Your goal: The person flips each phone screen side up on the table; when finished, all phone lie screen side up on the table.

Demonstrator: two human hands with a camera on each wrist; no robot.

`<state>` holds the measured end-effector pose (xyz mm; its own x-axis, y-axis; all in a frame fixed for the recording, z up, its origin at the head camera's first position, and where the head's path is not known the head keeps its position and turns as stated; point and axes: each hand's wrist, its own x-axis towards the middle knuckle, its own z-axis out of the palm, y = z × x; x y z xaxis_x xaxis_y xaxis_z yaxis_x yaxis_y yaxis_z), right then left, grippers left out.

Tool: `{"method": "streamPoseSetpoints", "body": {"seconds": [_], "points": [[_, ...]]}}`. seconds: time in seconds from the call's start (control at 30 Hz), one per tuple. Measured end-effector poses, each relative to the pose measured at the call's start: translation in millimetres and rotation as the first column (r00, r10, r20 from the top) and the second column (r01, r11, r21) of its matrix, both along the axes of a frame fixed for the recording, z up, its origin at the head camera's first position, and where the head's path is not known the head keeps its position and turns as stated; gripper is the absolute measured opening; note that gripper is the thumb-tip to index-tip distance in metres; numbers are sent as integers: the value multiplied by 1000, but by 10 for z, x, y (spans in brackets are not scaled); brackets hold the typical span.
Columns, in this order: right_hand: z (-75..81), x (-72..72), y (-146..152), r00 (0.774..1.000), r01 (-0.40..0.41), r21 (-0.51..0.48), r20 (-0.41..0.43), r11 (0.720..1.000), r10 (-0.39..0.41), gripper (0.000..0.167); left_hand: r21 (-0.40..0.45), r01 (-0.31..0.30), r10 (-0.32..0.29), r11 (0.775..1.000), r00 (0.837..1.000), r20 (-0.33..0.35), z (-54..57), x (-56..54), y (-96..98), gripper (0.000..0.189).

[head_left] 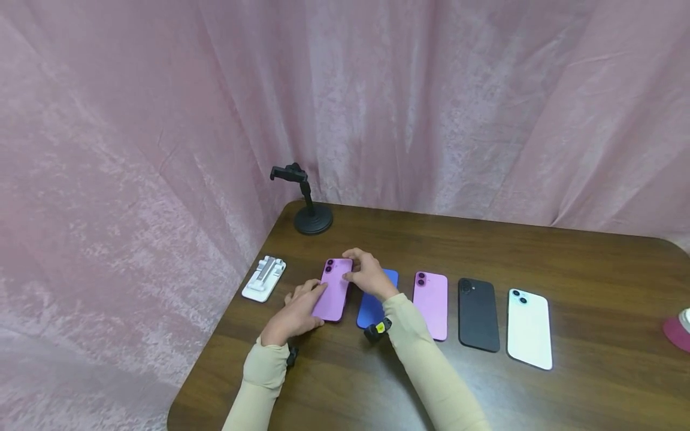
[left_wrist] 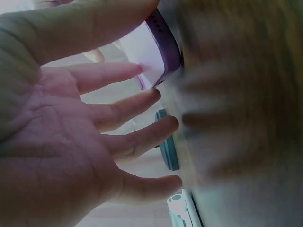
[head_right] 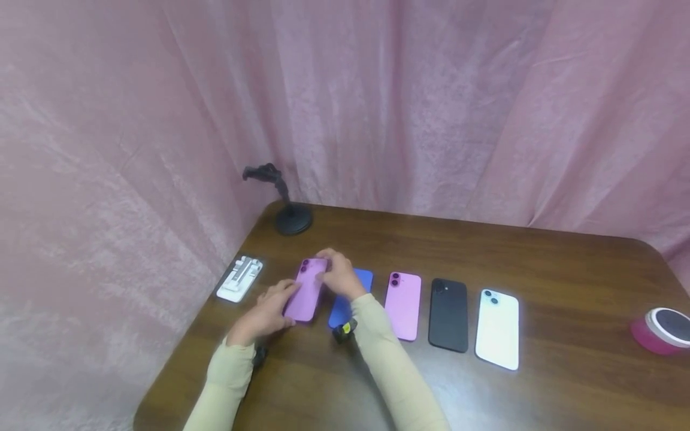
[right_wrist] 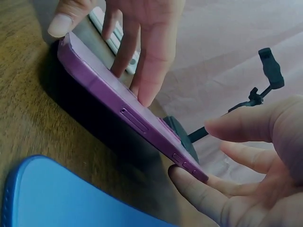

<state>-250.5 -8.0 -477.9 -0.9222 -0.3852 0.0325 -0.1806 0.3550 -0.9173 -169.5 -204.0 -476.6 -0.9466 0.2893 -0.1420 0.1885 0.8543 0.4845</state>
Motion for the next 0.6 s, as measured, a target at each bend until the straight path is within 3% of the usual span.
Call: {"method": "streamPoseSetpoints", "body": {"seconds": [0.4,0.6], "points": [[20,17,-43,998,51,-3,35,999,-50,37,17,22,-22,1000,1000,19,10,5,17,79],[73,53,-55,996,73,-4,46,997,-72,35,50,10,-13,999,999,46,34,7,14,95]]}}
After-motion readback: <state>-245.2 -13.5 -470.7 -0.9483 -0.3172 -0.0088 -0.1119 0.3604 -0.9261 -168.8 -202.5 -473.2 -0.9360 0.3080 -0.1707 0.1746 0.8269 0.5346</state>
